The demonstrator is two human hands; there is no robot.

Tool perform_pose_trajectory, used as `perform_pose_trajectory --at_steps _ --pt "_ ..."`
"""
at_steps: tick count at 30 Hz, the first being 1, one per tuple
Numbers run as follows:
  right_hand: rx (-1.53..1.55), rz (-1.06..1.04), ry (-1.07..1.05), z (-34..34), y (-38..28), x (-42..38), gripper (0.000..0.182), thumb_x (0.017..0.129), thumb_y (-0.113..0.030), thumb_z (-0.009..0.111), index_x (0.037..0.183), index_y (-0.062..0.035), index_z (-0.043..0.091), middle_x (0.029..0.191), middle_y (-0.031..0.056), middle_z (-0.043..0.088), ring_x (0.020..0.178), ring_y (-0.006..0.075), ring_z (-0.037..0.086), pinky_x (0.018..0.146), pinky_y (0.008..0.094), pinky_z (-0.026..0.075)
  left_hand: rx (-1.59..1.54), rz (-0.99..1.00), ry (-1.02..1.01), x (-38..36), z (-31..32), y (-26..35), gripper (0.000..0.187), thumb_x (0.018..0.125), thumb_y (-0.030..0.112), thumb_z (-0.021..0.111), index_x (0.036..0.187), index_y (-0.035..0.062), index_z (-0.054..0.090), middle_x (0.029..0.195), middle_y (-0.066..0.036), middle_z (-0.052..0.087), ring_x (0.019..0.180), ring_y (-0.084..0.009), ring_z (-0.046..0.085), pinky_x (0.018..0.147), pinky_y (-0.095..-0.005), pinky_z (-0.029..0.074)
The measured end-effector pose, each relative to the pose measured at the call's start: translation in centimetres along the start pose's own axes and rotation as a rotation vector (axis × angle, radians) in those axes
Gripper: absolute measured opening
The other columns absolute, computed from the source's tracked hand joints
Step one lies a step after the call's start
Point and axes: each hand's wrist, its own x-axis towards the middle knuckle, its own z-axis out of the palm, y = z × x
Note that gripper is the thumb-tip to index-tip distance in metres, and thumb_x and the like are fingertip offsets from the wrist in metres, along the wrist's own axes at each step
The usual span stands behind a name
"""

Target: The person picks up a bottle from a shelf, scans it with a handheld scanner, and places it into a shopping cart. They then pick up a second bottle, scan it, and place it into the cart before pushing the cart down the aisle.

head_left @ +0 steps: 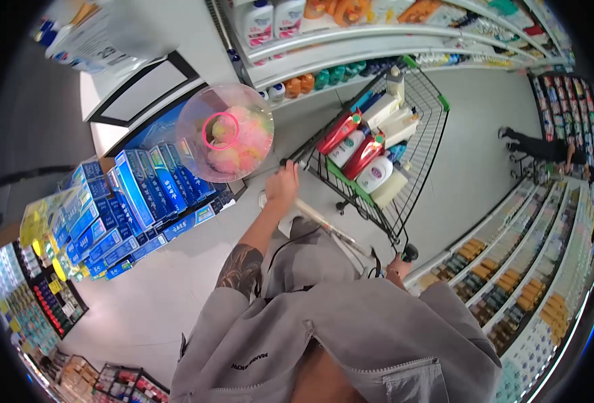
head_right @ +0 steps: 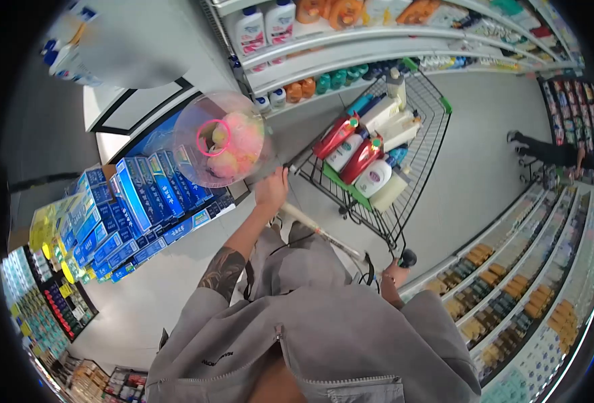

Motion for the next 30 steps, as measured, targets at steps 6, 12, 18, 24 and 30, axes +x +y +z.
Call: perform_pose_trajectory --at_steps 6,12,18,24,30 --pt "0.073 0.182 -0.021 -1.0 -5.4 0.0 0.051 0.079 -0.034 0.063 0.112 0.0042 0.054 0.102 0.0233 0.062 0.096 0.04 0.059 0.084 0.0452 0.045 0.13 0.124 -0.041 6.3 -0.1 2.0 0.031 0.096 0.031 0.037 0.094 0.0061 0.054 0.074 -0.018 0.065 0.064 -0.0353 0.064 0.056 -0.0441 0.052" --pt "0.028 0.204 0.075 -1.3 -6.6 4.4 0.055 0.076 -0.042 0.066 0.106 0.002 0.055 0.096 0.0236 0.063 0.091 0.0407 0.061 0.079 0.0464 0.048 0.084 0.162 -0.103 11.6 -0.4 7.9 0.036 0.095 0.035 0.037 0.104 0.0048 0.055 0.077 -0.022 0.064 0.071 -0.0408 0.063 0.063 -0.0497 0.049" --pt "0.161 0.256 0.109 -2.0 -8.6 9.7 0.051 0.075 -0.042 0.067 0.099 0.002 0.056 0.088 0.0222 0.064 0.085 0.0398 0.062 0.074 0.0462 0.047 0.159 0.194 -0.17 16.3 1.9 13.5 0.038 0.095 0.036 0.036 0.107 0.0054 0.056 0.081 -0.023 0.064 0.076 -0.0418 0.062 0.067 -0.0513 0.047" --pt "0.166 0.333 0.144 -3.3 -10.0 16.1 0.051 0.076 -0.038 0.067 0.108 -0.0014 0.052 0.087 0.0195 0.065 0.081 0.0365 0.063 0.071 0.0445 0.048 0.15 0.229 -0.281 21.2 5.5 21.2 0.035 0.096 0.036 0.036 0.101 0.0066 0.055 0.083 -0.018 0.066 0.076 -0.0386 0.062 0.067 -0.0494 0.046" --pt "0.188 0.391 0.103 -4.3 -10.6 22.8 0.047 0.077 -0.034 0.067 0.109 -0.0019 0.052 0.092 0.0183 0.065 0.083 0.0365 0.063 0.073 0.0439 0.048 0.049 0.134 -0.404 23.7 8.0 30.3 0.033 0.096 0.036 0.037 0.1 0.0081 0.056 0.079 -0.011 0.067 0.069 -0.0319 0.064 0.069 -0.0459 0.047"
